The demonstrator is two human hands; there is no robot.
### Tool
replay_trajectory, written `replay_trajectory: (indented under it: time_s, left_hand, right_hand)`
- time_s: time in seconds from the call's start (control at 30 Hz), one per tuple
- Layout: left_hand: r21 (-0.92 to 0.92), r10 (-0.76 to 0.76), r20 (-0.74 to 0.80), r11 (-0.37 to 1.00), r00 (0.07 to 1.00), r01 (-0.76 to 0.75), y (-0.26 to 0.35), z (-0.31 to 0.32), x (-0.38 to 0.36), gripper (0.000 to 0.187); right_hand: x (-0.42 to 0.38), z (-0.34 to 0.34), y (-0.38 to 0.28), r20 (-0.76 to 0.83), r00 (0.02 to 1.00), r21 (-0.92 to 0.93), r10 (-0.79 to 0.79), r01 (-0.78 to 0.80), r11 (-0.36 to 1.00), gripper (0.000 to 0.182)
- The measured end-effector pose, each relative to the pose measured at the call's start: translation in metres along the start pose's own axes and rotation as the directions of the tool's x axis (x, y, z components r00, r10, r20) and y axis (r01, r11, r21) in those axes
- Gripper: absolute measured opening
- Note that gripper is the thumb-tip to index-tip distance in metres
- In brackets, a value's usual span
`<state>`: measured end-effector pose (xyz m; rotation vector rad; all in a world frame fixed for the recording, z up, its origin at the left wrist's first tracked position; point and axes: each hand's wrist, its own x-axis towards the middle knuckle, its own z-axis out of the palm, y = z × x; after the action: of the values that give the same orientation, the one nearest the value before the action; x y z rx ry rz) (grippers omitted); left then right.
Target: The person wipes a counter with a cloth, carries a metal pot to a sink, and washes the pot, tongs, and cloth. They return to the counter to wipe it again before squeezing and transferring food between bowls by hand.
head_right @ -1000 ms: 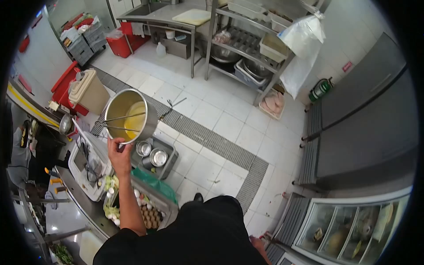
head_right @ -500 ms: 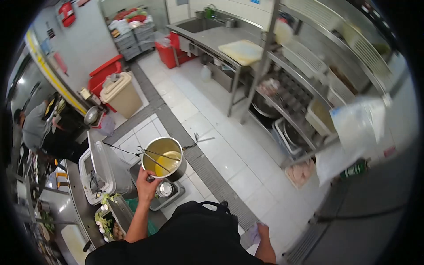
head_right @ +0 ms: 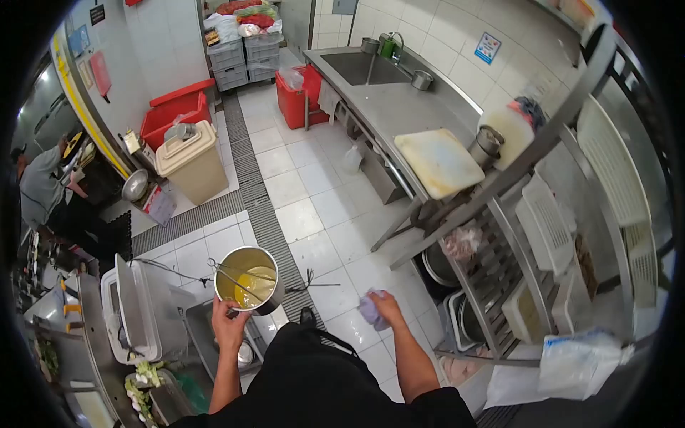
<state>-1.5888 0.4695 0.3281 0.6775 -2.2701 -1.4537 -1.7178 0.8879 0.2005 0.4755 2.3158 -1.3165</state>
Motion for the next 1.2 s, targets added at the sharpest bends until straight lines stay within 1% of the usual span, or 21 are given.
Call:
replay_trajectory:
  time_s: [0.1, 0.17, 0.23, 0.33, 0.47, 0.5, 0.53, 0.57, 0.63, 0.67, 0.73, 0.77, 0.83, 0.87, 0.9, 0.93, 0.97, 1.03, 1.07, 1.13, 1.2]
  left_hand:
    - [0.028, 0.024, 0.039, 0.999, 0.999, -0.025, 0.033, 0.028, 0.083, 0.027]
    - [-0.02, 0.045, 0.028, 0.999, 0.999, -0.044, 0.056, 0.05, 0.136, 0.031]
    - [-0.061, 0.062, 0.057, 0.996, 0.996, -0.058, 0.071, 0.074, 0.189, 0.03]
    - [-0.165, 0.124, 0.129, 0.981, 0.984, -0.102, 0.09, 0.112, 0.265, 0.027]
    - [-0.134, 0.16, 0.101, 0.98, 0.982, -0.146, 0.114, 0.168, 0.348, 0.028]
    - [-0.123, 0.167, 0.108, 0.98, 0.98, -0.153, 0.112, 0.18, 0.368, 0.028]
    - [-0.17, 0.132, 0.117, 0.979, 0.984, -0.111, 0.11, 0.188, 0.388, 0.029]
    - [-0.215, 0.095, 0.126, 0.974, 0.987, -0.066, 0.111, 0.197, 0.407, 0.029]
    - [-0.21, 0.069, 0.137, 0.977, 0.988, -0.039, 0.13, 0.209, 0.441, 0.029]
    - [-0.226, 0.06, 0.129, 0.974, 0.99, -0.03, 0.138, 0.214, 0.455, 0.028]
    - [-0.205, 0.092, 0.081, 0.976, 0.993, -0.074, 0.148, 0.221, 0.484, 0.028]
    - [-0.212, 0.082, 0.069, 0.975, 0.994, -0.066, 0.151, 0.222, 0.499, 0.028]
    - [-0.015, 0.123, -0.015, 0.992, 0.992, -0.123, 0.148, 0.226, 0.532, 0.029]
    - [0.001, 0.134, -0.026, 0.991, 0.991, -0.134, 0.139, 0.228, 0.549, 0.03]
    - [-0.002, 0.122, -0.031, 0.992, 0.992, -0.122, 0.139, 0.233, 0.565, 0.03]
    - [0.014, 0.115, -0.057, 0.993, 0.992, -0.114, 0.141, 0.238, 0.584, 0.03]
    - [0.033, 0.11, -0.077, 0.994, 0.991, -0.108, 0.142, 0.243, 0.607, 0.03]
    - [-0.007, 0.099, -0.057, 0.995, 0.993, -0.1, 0.136, 0.252, 0.651, 0.03]
    - [-0.066, 0.069, -0.048, 0.995, 0.996, -0.073, 0.129, 0.261, 0.679, 0.03]
    - [-0.096, 0.051, -0.024, 0.994, 0.998, -0.053, 0.126, 0.281, 0.741, 0.032]
    - [-0.048, 0.118, 0.008, 0.992, 0.993, -0.117, 0.137, 0.304, 0.804, 0.032]
  right_hand:
    - [0.028, 0.005, -0.061, 0.078, 0.997, 0.069, 0.023, -0.028, 0.997, 0.052]
    - [0.058, 0.008, -0.075, 0.066, 0.995, 0.382, 0.071, -0.091, 0.92, 0.053]
    - [0.073, -0.003, -0.126, 0.093, 0.991, 0.499, 0.093, -0.127, 0.857, 0.049]
    - [0.133, -0.019, -0.16, 0.292, 0.956, 0.849, 0.008, -0.263, 0.458, 0.049]
    - [0.221, -0.059, -0.237, 0.162, 0.982, 0.95, -0.1, -0.128, 0.286, 0.046]
    - [0.237, -0.071, -0.269, -0.006, 0.996, 0.953, -0.087, 0.032, 0.303, 0.041]
    - [0.259, -0.081, -0.298, -0.172, 0.982, 0.927, -0.076, 0.188, 0.325, 0.038]
    - [0.289, -0.09, -0.321, -0.169, 0.983, 0.93, -0.072, 0.183, 0.318, 0.038]
    - [0.345, -0.103, -0.37, -0.497, 0.838, 0.646, -0.225, 0.53, 0.55, 0.044]
    - [0.37, -0.108, -0.395, -0.489, 0.843, 0.649, -0.223, 0.523, 0.552, 0.044]
    - [0.41, -0.117, -0.449, -0.595, 0.719, 0.212, -0.359, 0.571, 0.793, 0.051]
    - [0.439, -0.118, -0.463, -0.586, 0.72, 0.202, -0.372, 0.575, 0.793, 0.051]
    - [0.504, -0.115, -0.484, -0.598, 0.632, -0.201, -0.492, 0.476, 0.856, 0.053]
    - [0.53, -0.113, -0.494, -0.587, 0.637, -0.21, -0.499, 0.476, 0.854, 0.053]
    - [0.552, -0.112, -0.508, -0.635, 0.623, -0.446, -0.457, 0.187, 0.875, 0.054]
    - [0.578, -0.109, -0.525, -0.688, 0.582, -0.606, -0.432, -0.134, 0.784, 0.054]
    - [0.606, -0.106, -0.539, -0.687, 0.584, -0.607, -0.432, -0.135, 0.783, 0.054]
    - [0.645, -0.102, -0.559, -0.569, 0.544, -0.59, -0.617, 0.252, 0.767, 0.056]
    - [0.659, -0.095, -0.569, -0.579, 0.544, -0.592, -0.607, 0.231, 0.772, 0.056]
    - [0.683, -0.078, -0.612, -0.359, 0.814, -0.305, -0.457, 0.36, 0.882, 0.058]
    - [0.709, -0.073, -0.646, -0.364, 0.821, -0.308, -0.44, 0.34, 0.889, 0.058]
